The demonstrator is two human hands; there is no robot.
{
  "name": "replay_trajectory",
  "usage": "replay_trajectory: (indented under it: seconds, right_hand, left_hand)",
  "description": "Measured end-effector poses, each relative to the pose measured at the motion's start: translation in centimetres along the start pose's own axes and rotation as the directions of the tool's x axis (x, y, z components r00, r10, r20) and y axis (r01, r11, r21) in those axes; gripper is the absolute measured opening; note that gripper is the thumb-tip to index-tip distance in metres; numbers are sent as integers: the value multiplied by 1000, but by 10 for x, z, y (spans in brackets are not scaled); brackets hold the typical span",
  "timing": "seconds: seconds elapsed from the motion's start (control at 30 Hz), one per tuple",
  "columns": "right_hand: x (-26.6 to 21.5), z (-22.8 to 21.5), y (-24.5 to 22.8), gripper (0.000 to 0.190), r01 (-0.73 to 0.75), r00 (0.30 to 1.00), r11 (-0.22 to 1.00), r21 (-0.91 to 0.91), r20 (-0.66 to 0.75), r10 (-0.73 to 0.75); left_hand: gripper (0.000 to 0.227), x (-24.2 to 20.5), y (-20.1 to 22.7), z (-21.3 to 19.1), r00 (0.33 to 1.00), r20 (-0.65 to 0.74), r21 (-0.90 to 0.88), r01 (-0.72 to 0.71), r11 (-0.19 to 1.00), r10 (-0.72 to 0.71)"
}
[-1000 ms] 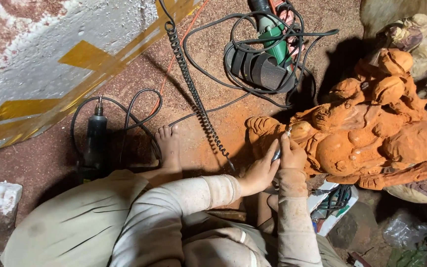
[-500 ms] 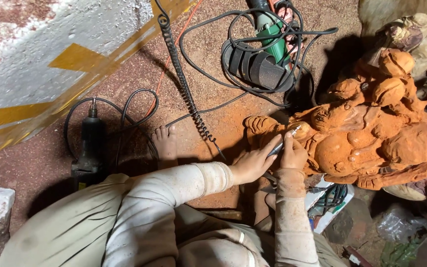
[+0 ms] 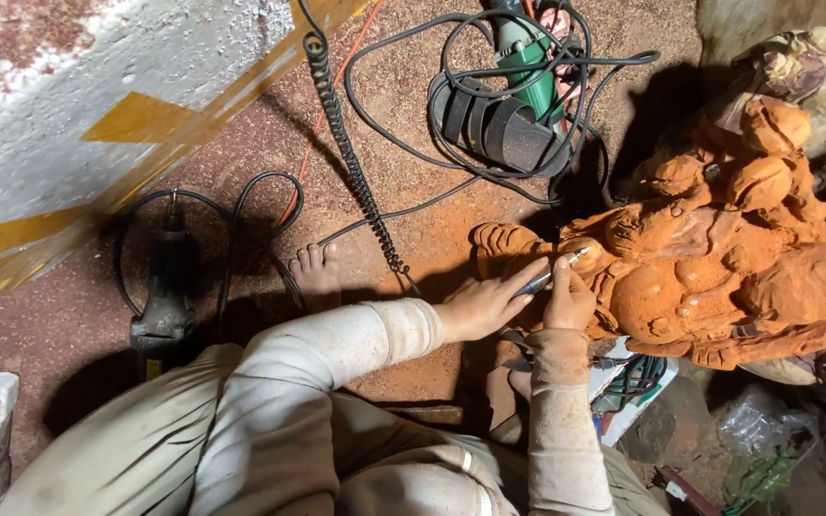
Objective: Using a handheld rotary carving tool to add fine details and texture to a large wooden statue.
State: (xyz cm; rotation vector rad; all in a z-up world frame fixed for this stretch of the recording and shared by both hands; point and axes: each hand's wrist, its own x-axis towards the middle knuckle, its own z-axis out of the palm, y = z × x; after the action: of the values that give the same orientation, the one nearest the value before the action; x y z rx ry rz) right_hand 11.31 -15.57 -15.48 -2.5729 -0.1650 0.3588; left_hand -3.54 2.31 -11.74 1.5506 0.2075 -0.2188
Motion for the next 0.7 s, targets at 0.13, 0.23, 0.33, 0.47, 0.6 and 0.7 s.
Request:
replay_trajectory:
  seconds: [0.13,0.23,0.33,0.47,0.6,0.7]
  right_hand:
    - [1,3,2,53,20,1000,1000,-5,7,-20]
    - [2,6,2,56,25,999,1000,-1,27,-25]
    - [2,8,-1,51,-2,999,999,-37,50,3]
    - [2,12,4,53,-41,996,999,-35,80,44]
    - [2,12,7,52,-30,1000,1000,-6,7,30]
    - [8,16,10,45,-50,998,992,117,-27,53]
  left_hand:
    - [59,3,-7,-4,999,32,18,4,1000,-5]
    - [59,5,-14,-2,998,53,58,41,997,-44]
    - [59,3,-11,-5,996,71,51,51,997,-54]
    - [59,1,-12,-5,994,54,71,88,994,-92]
    - [57,4,-10,-12,997,73,73,27,997,-32]
    - [57,5,-1,-25,994,103,126,10,992,-23]
